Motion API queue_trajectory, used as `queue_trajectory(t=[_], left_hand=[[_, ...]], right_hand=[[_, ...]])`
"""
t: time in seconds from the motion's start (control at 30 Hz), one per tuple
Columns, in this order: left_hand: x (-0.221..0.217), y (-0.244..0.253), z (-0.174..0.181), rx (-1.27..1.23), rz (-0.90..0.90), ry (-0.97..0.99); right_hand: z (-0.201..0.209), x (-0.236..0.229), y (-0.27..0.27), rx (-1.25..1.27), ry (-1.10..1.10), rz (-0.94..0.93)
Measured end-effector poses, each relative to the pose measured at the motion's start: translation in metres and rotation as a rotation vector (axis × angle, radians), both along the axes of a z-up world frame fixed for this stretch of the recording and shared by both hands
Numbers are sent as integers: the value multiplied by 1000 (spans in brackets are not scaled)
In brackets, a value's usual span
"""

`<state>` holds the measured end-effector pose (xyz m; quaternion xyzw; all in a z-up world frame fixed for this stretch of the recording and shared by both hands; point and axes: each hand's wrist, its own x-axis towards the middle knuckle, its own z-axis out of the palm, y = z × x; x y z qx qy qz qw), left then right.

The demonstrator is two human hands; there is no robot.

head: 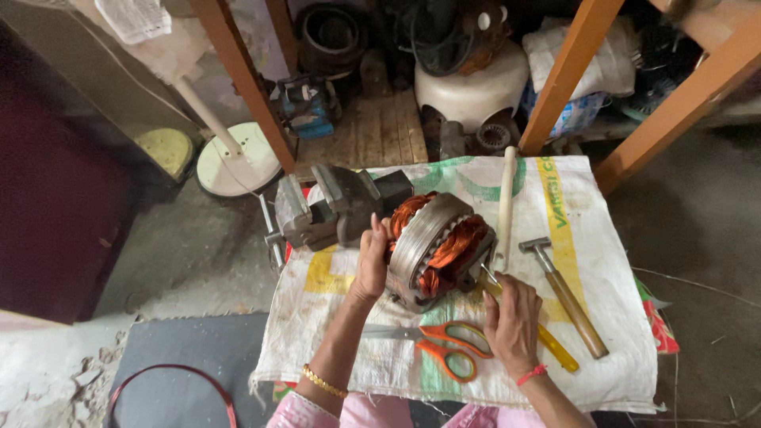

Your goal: The person winds copper wire around a motor stator, using a yellow-handled tool to press the wire into slots. They rotate the stator and continue winding the wire by hand, ensuring it is seated properly in the slots.

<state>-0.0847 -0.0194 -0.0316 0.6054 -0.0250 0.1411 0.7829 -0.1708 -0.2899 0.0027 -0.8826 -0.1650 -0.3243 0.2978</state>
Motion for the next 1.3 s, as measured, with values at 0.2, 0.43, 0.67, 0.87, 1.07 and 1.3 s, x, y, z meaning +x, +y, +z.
queue_trajectory(t=[0.2, 0.43, 0.67, 0.87, 1.07, 1.3], left_hand=[[5, 14, 21, -226, -431, 123], [-4, 1, 20, -201, -179, -19], [-1, -3, 22, 186, -16, 42], [-11, -8, 50, 180, -38, 84], [-23, -6, 80, 221, -53, 50], [-62, -23, 190, 659, 266, -25]], right_hand=[[20, -15, 15, 359, 136, 245], [31, -16, 44, 970, 405, 402], [21, -3, 51, 1275, 521, 431], [21, 6, 37, 1298, 762, 393], [35, -23, 32, 1173, 650, 323], [43, -46, 54, 833, 476, 502]])
